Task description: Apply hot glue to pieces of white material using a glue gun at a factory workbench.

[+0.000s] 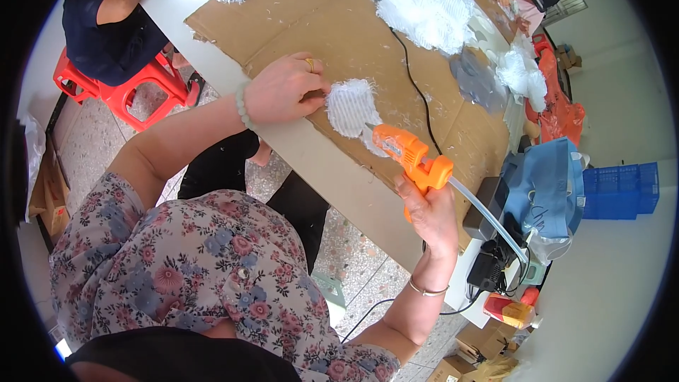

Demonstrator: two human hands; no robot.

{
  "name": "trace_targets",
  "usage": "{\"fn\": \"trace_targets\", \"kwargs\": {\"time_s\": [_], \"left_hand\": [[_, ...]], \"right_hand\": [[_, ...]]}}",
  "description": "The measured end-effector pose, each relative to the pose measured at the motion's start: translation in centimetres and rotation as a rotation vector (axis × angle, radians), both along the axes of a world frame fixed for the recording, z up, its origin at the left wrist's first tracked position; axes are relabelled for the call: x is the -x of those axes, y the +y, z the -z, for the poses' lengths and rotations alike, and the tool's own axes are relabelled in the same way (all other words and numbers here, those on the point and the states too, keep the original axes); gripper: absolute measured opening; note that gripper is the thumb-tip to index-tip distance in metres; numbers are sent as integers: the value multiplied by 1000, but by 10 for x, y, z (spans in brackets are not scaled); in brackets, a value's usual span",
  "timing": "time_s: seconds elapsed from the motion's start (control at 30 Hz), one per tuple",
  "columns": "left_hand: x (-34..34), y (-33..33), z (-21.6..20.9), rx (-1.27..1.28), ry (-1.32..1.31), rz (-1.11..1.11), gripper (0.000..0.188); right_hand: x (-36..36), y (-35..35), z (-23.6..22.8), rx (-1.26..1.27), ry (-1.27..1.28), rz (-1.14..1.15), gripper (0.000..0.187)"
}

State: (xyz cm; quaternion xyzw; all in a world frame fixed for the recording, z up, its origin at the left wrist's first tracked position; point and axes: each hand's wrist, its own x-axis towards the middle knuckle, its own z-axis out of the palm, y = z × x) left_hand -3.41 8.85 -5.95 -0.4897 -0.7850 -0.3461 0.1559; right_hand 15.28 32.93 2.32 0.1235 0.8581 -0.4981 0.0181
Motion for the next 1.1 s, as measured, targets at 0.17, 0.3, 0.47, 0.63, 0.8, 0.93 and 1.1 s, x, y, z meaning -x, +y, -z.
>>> {"fn": "trace_targets", "kwargs": {"time_s": [0.17, 0.3, 0.47, 0.63, 0.8, 0.93, 1.1], "left_hand": [[-3, 1, 0, -29, -11, -35, 8], [-2, 2, 1, -41, 6, -29, 8], [-2, 2, 2, -57, 39, -36, 6], [-1, 2, 1, -46, 52, -26, 6], [-2, 1, 0, -58, 54, -22, 6], [-3, -4, -1, 0, 15, -3, 8], [-3, 1, 2, -57, 67, -21, 7]], "right_hand": [[-3, 3, 6, -102, -55, -4, 24], [-3, 4, 10, -141, -82, -17, 23], [0, 3, 10, -159, -51, -33, 22], [1, 3, 16, -172, -37, -66, 24], [0, 1, 15, -143, -15, -58, 25], [-1, 5, 3, -158, -30, -6, 23], [1, 0, 5, -161, -40, 3, 21]]}}
